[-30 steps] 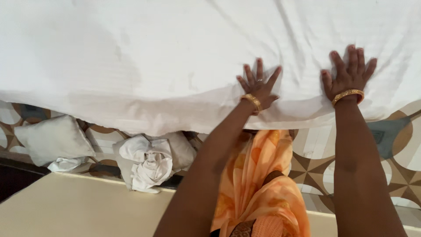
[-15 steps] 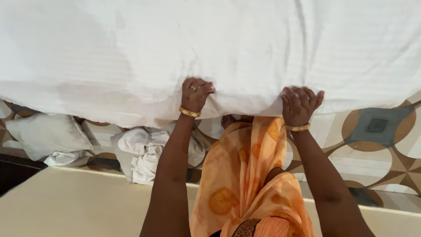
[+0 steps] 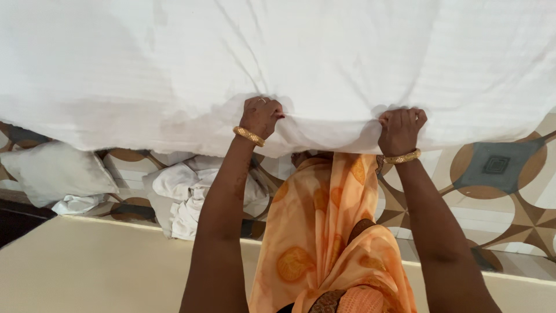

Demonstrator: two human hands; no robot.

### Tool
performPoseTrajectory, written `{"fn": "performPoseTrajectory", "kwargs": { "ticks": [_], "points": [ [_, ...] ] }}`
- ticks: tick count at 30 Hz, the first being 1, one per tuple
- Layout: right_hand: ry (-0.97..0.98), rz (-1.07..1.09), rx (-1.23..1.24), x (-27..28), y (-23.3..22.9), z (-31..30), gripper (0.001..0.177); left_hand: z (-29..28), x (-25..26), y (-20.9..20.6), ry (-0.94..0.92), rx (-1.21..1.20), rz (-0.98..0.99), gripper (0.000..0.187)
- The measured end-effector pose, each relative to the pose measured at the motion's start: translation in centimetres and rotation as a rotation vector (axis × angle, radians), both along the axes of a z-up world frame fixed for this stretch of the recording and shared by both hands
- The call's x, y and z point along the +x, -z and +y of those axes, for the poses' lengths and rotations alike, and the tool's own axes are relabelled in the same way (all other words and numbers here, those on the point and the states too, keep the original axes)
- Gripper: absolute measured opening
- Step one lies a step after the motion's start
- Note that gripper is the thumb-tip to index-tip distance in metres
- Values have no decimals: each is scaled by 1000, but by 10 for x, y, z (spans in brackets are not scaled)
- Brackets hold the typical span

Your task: The person smooths and pulls a white sheet over a bed, tucking the edges in on one side.

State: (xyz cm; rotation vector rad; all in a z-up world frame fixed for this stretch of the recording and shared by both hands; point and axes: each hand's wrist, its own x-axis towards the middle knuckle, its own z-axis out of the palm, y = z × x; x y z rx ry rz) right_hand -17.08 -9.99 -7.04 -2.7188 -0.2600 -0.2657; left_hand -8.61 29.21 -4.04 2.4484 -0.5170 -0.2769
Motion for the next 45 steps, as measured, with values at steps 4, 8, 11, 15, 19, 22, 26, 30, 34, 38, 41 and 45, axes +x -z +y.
{"fn": "performPoseTrajectory", "kwargs": {
  "ticks": [4,8,11,15,19,22,26,30,34,38,41,45],
  "points": [
    [-97,100,-43,-9,-8,-8,7,-5,2,-7,140,316,372,17],
    [-137,140,-40,-21,-16,-10,5,-7,-10,-12,166,359,506,16],
    [-162,156,-117,-32,-16,-4,9,-7,-23,-8,188,455,637,14],
    [-135,167,-146,-42,-3,2,9,-5,-50,17,89,448,547,12],
    [-83,178,-242,-55,21,-13,4,-19,-78,57,-89,474,241,18],
    [175,130,-173,-70,30,-56,16,-41,-101,65,-75,279,189,24],
    [363,33,-152,-74,14,-129,23,-89,-108,38,-59,107,67,25],
    [356,10,-144,-60,1,-176,34,-147,-83,11,-82,-103,-196,30],
    [359,99,62,-52,3,-204,37,-183,-55,11,-56,-121,-279,37],
    [433,200,343,-50,9,-216,23,-187,-47,21,-63,-88,-374,27],
    [356,197,61,-49,17,-223,12,-188,-48,24,-77,-82,-393,16],
    [271,164,-78,-45,31,-231,7,-188,-47,26,-139,-98,-309,11]
  ]
}}
